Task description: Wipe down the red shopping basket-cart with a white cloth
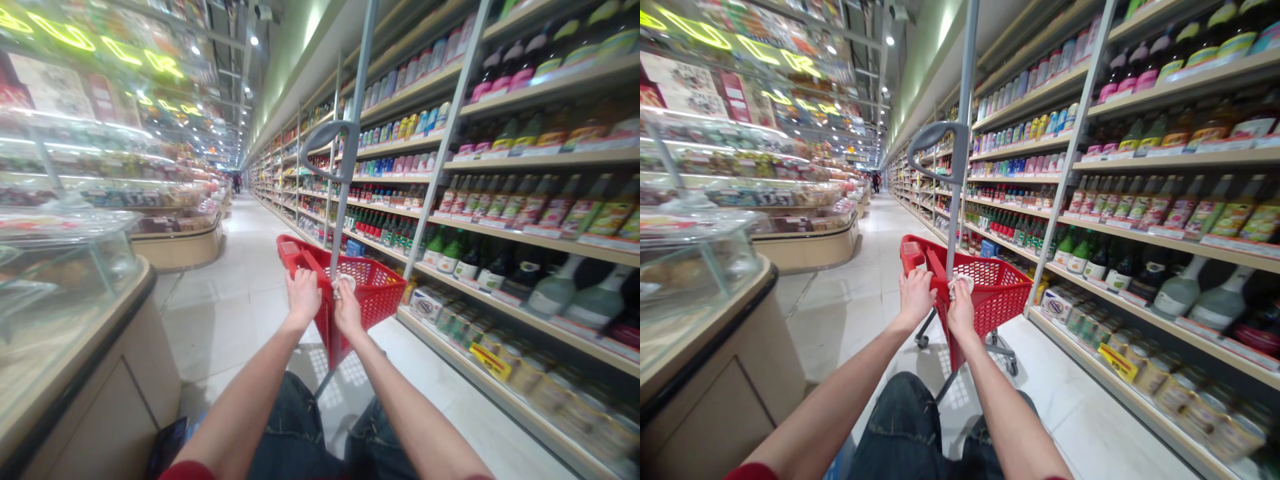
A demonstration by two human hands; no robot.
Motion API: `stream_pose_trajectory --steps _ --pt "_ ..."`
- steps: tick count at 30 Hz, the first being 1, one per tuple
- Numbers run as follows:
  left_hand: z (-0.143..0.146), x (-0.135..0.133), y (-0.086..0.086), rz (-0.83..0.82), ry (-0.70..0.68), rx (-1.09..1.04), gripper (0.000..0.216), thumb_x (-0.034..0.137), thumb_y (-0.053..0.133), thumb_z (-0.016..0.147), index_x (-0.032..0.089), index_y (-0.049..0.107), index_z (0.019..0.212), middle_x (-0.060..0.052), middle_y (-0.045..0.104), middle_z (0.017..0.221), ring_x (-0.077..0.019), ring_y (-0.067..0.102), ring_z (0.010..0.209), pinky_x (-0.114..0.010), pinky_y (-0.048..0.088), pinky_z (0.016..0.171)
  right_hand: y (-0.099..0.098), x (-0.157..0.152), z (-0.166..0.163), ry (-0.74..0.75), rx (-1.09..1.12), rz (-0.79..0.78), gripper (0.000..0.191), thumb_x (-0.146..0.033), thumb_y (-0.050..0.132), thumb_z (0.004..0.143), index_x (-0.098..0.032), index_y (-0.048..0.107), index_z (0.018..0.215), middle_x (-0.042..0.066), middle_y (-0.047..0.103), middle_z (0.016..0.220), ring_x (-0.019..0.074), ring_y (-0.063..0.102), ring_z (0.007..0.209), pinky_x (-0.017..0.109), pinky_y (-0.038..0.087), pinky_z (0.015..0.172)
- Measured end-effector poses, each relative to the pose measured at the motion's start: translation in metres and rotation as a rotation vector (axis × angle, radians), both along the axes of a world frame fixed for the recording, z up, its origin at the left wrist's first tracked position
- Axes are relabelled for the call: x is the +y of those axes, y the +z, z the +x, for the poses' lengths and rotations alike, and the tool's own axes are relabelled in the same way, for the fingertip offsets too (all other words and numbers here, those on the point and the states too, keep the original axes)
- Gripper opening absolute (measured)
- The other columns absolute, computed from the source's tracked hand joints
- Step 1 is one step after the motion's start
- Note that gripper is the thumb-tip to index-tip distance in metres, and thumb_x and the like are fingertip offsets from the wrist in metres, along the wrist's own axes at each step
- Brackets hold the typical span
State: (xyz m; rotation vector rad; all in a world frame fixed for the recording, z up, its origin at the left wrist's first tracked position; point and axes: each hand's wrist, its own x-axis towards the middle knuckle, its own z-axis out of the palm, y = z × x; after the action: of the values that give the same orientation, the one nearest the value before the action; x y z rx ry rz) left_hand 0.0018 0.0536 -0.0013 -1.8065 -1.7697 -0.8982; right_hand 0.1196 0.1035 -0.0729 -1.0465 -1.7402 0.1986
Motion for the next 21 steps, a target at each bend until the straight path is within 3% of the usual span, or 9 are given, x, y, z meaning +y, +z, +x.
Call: stream_pose_trajectory --steps 7,12,16,21 --pt "0.024 -0.001 -0.001 -0.018 -0.165 -0.031 0.026 0.016 0.052 0.072 0.020 0.057 0.097 -0.006 0.062 0.103 -0.0223 0.049 0.103 -0.043 0.024 0.104 0.020 -0.014 0.003 0.025 0.066 0.043 0.053 -0.008 0.034 0.074 -0.018 0.053 0.122 0.004 0.047 0.133 0.0156 0.036 0.127 0.035 0.028 0.108" --pt "0.050 -0.010 0.000 -0.021 -0.317 -0.050 0.030 0.016 0.052 0.072 0.020 0.055 0.102 -0.006 0.061 0.110 -0.0218 0.048 0.109 -0.044 0.025 0.105 0.032 -0.011 0.034 0.020 0.151 0.065 0.046 -0.011 0.035 0.072 -0.017 0.061 0.109 0.007 0.058 0.121 0.0173 0.049 0.116 0.037 0.034 0.104" --pt "0.051 -0.011 0.009 -0.070 -0.523 -0.004 0.042 0.017 0.051 0.074 0.020 0.049 0.115 -0.005 0.059 0.117 -0.0182 0.050 0.111 -0.040 0.026 0.106 0.043 -0.009 0.060 -0.039 0.229 0.053 0.040 -0.012 0.036 0.070 -0.018 0.064 0.098 0.006 0.064 0.110 0.0178 0.054 0.109 0.039 0.038 0.100" --pt "0.037 -0.004 0.011 -0.103 -0.333 -0.028 0.048 0.041 0.053 0.076 0.016 0.049 0.118 -0.011 0.054 0.125 -0.0264 0.042 0.121 -0.054 0.016 0.107 0.066 -0.023 0.066 -0.074 0.258 0.050 0.041 -0.011 0.034 0.069 -0.020 0.065 0.094 0.003 0.065 0.108 0.0159 0.055 0.107 0.036 0.038 0.100"
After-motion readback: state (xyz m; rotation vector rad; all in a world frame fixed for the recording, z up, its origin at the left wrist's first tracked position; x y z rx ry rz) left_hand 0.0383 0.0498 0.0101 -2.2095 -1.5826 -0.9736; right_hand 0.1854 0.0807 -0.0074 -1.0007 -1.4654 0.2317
